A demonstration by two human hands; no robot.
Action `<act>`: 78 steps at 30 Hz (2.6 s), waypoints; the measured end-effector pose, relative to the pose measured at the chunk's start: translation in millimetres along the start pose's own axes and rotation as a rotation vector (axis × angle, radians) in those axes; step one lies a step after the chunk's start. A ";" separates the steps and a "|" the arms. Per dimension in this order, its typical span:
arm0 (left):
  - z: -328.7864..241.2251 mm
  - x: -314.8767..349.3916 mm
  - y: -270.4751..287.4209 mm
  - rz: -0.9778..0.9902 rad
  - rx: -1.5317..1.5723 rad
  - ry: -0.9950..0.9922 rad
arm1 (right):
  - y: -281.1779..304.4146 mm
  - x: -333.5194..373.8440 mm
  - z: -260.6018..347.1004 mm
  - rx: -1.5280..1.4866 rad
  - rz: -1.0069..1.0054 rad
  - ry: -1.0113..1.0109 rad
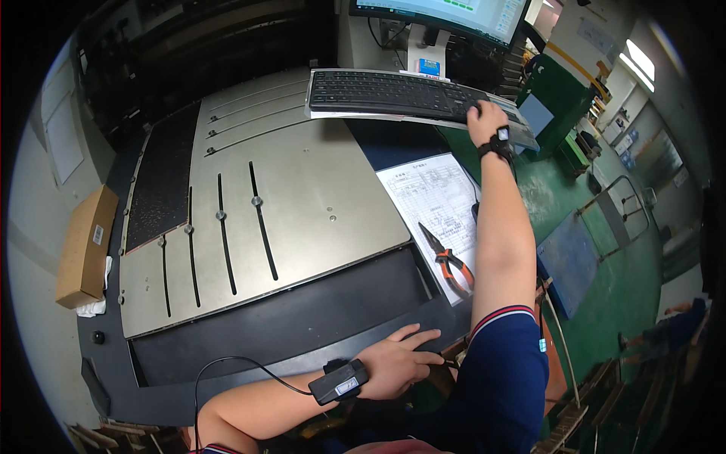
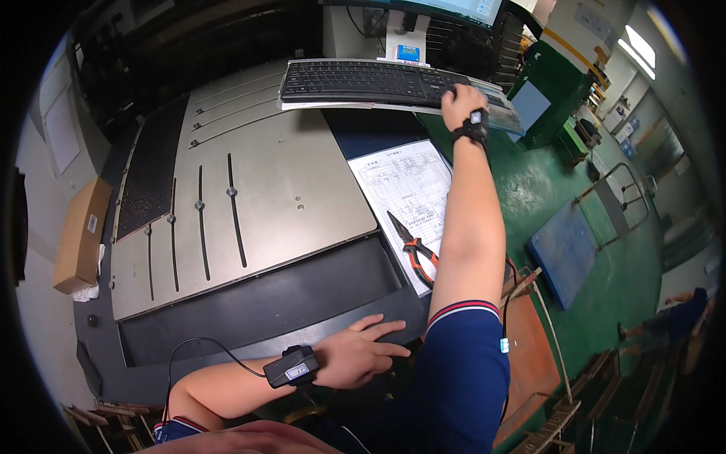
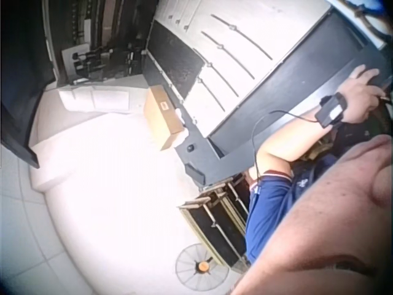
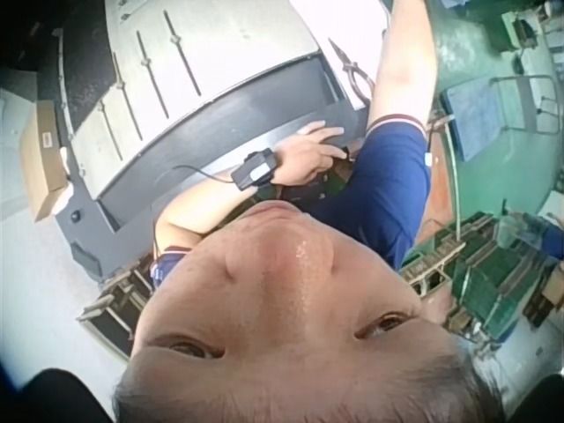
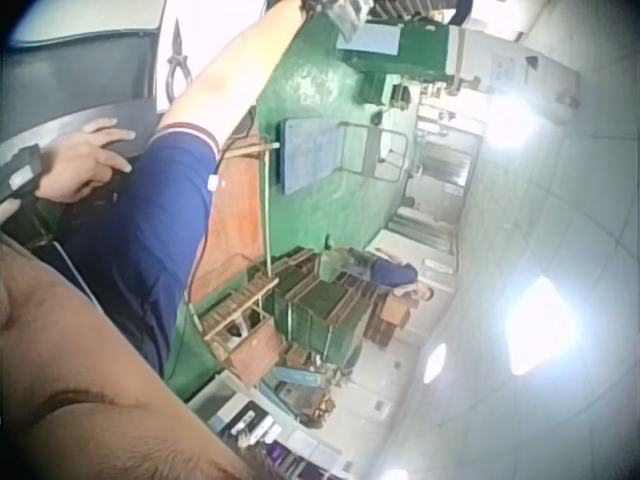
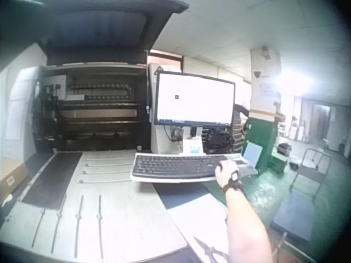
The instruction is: Inspecting a large printed circuit board (PCB) and using a computer terminal for quality control.
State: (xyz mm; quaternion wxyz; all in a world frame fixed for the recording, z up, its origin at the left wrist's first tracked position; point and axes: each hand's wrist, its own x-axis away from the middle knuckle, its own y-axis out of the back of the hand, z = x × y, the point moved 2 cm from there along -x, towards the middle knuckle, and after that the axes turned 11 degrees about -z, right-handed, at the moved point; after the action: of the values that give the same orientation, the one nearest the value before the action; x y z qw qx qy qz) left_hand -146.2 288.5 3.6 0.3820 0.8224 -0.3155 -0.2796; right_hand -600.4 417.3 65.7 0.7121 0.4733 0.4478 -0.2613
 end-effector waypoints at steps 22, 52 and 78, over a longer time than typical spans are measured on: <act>3.3 1.1 -10.4 -0.106 0.085 0.002 | -34.0 -21.8 106.1 -0.003 0.258 -0.011; 4.6 2.1 -1.3 -0.063 0.093 -0.010 | 10.0 11.0 -26.4 0.018 0.110 -0.182; 9.6 4.9 -5.3 -0.151 0.053 -0.066 | 174.7 158.1 6.2 -0.214 0.425 -0.032</act>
State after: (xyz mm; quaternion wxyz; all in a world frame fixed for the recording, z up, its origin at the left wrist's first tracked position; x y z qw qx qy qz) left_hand -148.1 283.3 -7.0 0.3275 0.8440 -0.2723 -0.3259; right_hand -385.8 492.4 3.6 0.8042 0.4746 0.3520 -0.0642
